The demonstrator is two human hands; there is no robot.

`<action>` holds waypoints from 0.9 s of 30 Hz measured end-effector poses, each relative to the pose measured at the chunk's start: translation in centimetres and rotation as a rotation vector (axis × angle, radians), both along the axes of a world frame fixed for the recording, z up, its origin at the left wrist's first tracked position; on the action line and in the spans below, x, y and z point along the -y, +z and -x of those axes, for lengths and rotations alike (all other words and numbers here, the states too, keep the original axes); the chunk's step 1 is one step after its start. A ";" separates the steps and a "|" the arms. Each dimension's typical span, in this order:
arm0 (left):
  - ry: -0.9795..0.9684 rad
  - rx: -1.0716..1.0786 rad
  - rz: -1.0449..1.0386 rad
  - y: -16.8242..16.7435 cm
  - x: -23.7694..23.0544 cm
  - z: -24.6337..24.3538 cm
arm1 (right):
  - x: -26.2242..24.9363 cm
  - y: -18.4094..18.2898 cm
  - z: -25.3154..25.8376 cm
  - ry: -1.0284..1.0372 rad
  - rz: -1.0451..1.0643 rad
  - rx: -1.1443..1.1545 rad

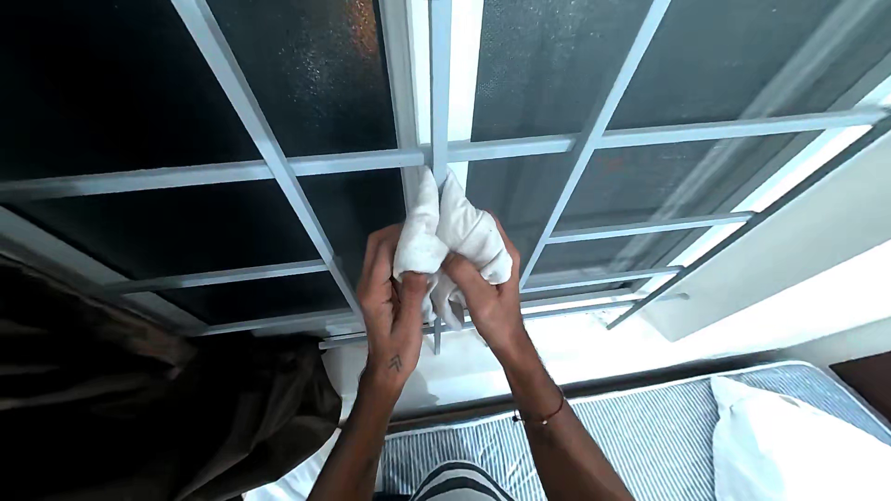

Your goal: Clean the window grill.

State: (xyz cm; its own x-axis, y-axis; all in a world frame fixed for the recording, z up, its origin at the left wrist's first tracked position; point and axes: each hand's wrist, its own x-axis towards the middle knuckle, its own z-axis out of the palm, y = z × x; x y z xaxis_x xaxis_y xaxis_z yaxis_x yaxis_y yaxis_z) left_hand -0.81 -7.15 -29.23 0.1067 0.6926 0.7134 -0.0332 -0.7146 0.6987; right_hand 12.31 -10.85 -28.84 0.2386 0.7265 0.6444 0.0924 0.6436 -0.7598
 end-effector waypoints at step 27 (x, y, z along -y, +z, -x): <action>-0.075 -0.187 0.157 -4.5 -1.1 2.5 | 0.7 -1.8 3.6 -0.138 0.306 -0.237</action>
